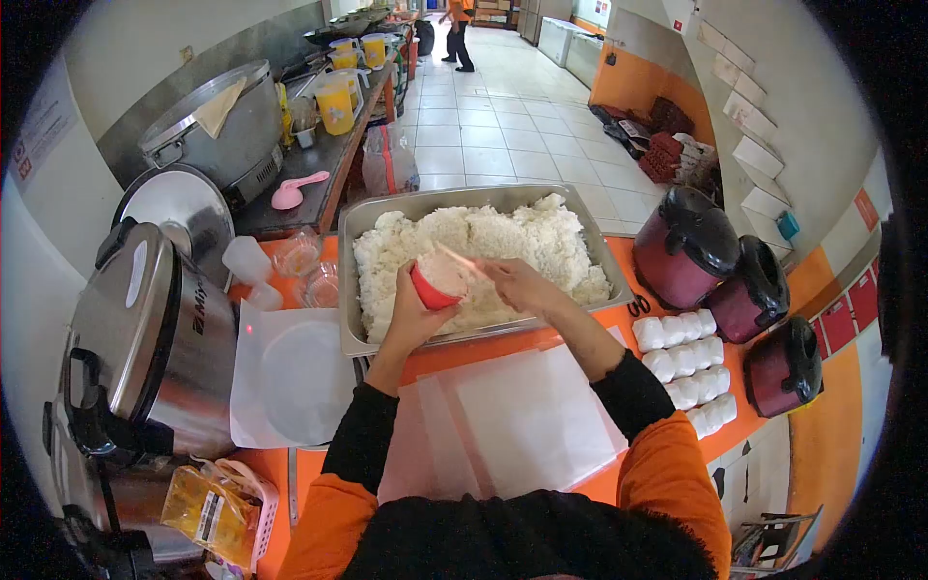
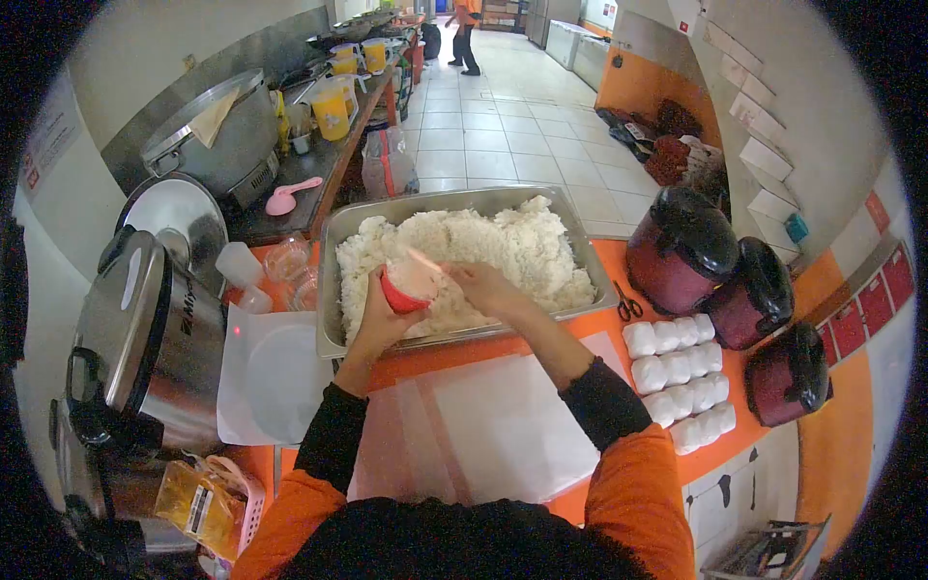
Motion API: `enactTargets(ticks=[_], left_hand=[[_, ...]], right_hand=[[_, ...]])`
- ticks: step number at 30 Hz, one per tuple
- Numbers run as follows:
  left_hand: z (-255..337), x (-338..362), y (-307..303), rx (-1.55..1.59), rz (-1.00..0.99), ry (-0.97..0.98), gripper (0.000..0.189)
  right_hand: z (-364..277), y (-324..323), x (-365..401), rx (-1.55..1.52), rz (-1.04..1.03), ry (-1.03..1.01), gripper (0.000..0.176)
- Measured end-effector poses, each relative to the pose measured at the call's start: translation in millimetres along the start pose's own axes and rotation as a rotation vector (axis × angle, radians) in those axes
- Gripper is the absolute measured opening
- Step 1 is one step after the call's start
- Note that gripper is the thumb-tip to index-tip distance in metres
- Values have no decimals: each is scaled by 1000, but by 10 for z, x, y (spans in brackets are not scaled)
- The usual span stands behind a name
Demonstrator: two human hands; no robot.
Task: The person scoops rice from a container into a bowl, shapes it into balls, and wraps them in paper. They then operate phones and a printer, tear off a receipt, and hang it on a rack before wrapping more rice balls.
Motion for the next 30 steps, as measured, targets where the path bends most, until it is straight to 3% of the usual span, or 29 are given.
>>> enactTargets(ticks=[4, 7, 10, 13, 14, 17, 20, 23, 26, 30], left_hand=[[-21, 23, 4, -71, -2, 12, 95], [152, 60, -104, -156, 12, 15, 94], [194, 65, -73, -80, 11, 35, 92], [230, 30, -28, -105, 13, 89, 91], [297, 40, -40, -141, 5, 102, 90], [249, 45, -16, -94, 28, 93, 90], [222, 84, -66, -108, 40, 71, 91], [235, 74, -89, -74, 72, 70, 90], [328, 53, -100, -91, 134, 117, 90], [294, 47, -134, -180, 224, 154, 94]], right_hand=[[193, 357, 79, 125, 151, -179, 43], [175, 462, 147, 73, 119, -113, 43], [54, 262, 166, -36, 32, -170, 42], [92, -118, -52, 75, 26, -117, 42], [-122, -153, 4, 100, 160, -189, 39], [-88, 144, 53, 215, 224, -352, 38], [119, 418, 80, 248, 204, -135, 34], [70, 427, 129, 278, 141, -244, 35], [-44, 213, 33, 90, 59, -486, 36], [43, 152, 160, 12, 241, -282, 38]])
Point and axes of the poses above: each hand's wrist, its own x-axis away from the middle knuckle, its own y-axis out of the palm, z = x × y, the point moved 5 cm from there along -x, towards the middle knuckle, and after that the axes turned 10 degrees about -x, right-handed, at the moved point
